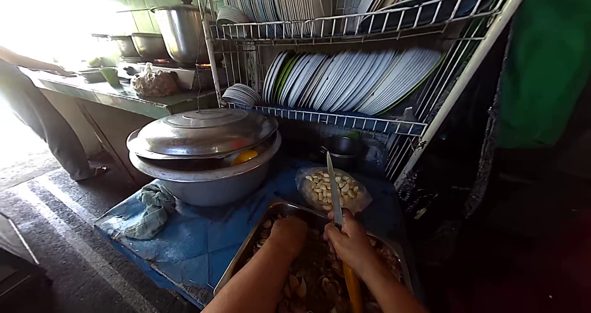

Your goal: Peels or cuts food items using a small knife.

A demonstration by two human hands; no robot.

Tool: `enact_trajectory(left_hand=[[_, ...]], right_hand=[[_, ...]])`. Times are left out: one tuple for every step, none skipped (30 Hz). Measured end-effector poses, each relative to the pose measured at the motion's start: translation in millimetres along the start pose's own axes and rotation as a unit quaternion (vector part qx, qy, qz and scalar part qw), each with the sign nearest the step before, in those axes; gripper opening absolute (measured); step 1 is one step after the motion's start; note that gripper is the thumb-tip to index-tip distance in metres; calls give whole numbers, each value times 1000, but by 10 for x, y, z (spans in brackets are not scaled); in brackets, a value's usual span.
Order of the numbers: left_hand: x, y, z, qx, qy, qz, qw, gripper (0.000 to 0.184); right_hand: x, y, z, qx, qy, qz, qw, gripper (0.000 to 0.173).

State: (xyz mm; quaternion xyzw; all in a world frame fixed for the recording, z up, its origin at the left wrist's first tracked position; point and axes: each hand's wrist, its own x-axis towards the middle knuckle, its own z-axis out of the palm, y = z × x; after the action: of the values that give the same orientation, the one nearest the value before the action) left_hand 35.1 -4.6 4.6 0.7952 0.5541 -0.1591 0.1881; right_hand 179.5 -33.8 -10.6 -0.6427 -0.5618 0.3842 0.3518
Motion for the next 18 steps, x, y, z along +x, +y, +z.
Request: enact_trajectory(left_hand=[[3,-31,-15,-10,2,4,1000,29],[12,-79,-31,-30,7,16,999,29],[22,-142,-49,-64,18,36,997,28],[33,-213,-62,-108,41,65,991,27],[50,-282,-69,-168,71,96,978,26],[67,-337,-72,-238,98,119,959,25],[73,-369,-79,-309,115,132,935,22],[74,-386,-86,-375,121,135,909,20],[69,-395,-94,-433,117,134,884,19],[59,-401,-102,-484,107,134,858,18],[47,-410,-111,-527,92,134,834,19],[41,-419,-118,-565,78,135,810,19],[40,-423,-115,-599,68,137,786,19],[41,-421,-109,-631,59,138,761,18],[42,-417,-101,-657,48,143,739,19],[42,-410,-94,-673,39,149,724,19],[43,-404,-87,-680,30,157,716,20],[46,-399,-80,-684,23,164,711,20]], right_hand=[[7,6,8,-10,-13,3,1000,35],[8,6,9,-15,-23,6,1000,36],[4,4,7,-16,-29,8,999,36],[1,7,4,-11,-31,7,999,37],[3,13,0,-6,-32,6,999,37],[7,17,-3,-2,-33,6,999,35],[6,13,-6,0,-36,9,999,34],[1,4,-8,0,-40,12,999,33],[-8,-8,-8,-1,-44,15,999,32],[-15,-18,-8,-2,-50,19,999,31],[-18,-26,-8,-2,-57,22,998,31],[-19,-35,-7,0,-63,25,998,31],[-22,-42,-3,7,-67,23,997,31],[-25,-43,4,17,-71,16,997,30],[-27,-40,12,26,-75,7,997,29],[-27,-31,16,32,-81,-5,996,27],[-28,-21,18,34,-88,-18,995,26],[-30,-9,19,37,-91,-29,995,27]])
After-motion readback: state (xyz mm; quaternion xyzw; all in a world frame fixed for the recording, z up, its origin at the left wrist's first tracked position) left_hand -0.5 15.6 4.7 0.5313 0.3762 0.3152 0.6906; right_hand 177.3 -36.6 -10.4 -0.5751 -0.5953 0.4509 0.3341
